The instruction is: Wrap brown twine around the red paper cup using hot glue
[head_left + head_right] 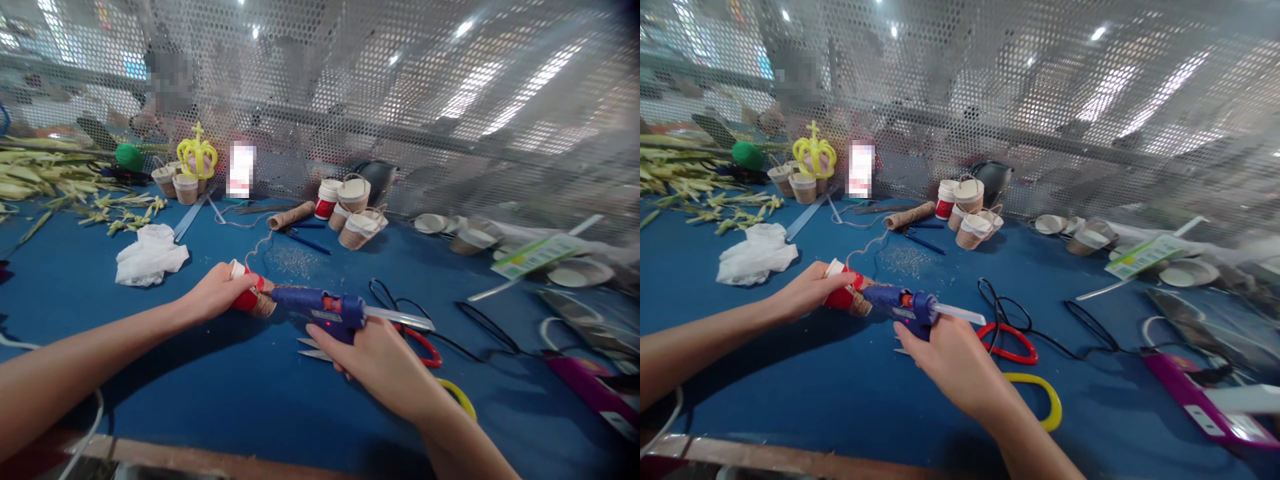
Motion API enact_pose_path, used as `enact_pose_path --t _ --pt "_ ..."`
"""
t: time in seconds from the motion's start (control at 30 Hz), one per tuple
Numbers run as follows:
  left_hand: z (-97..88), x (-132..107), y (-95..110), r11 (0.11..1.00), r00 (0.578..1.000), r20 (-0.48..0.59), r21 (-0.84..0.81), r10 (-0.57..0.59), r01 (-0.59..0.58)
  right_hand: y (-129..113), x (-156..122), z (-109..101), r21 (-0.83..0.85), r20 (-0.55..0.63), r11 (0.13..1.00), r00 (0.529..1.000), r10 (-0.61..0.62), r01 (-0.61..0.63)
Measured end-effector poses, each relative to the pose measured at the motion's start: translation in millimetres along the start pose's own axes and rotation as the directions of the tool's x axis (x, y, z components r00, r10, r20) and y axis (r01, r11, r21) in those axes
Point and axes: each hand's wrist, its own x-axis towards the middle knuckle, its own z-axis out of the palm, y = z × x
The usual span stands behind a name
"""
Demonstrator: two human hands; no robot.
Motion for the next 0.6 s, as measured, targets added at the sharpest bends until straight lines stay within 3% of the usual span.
enact_pose_path --t 0.17,0.33,0.6 --pt "0.2 0.3 1.4 0.999 1.0 0.017 -0.033 -0.006 0.007 4.3 -0.1 2.3 -0.135 -0.071 0.986 0.991 -0.113 0.103" --pt "0.2 2.4 -0.5 0.996 0.999 0.003 -0.071 -0.049 0.049 4.4 0.3 0.5 -0.182 -0.094 0.947 0.954 -0.286 0.266" --pt "0.1 4.4 -6.3 0.998 0.999 -0.011 -0.049 -0.032 0.032 3.8 1.3 -0.1 -0.159 -0.089 0.929 0.933 -0.35 0.334"
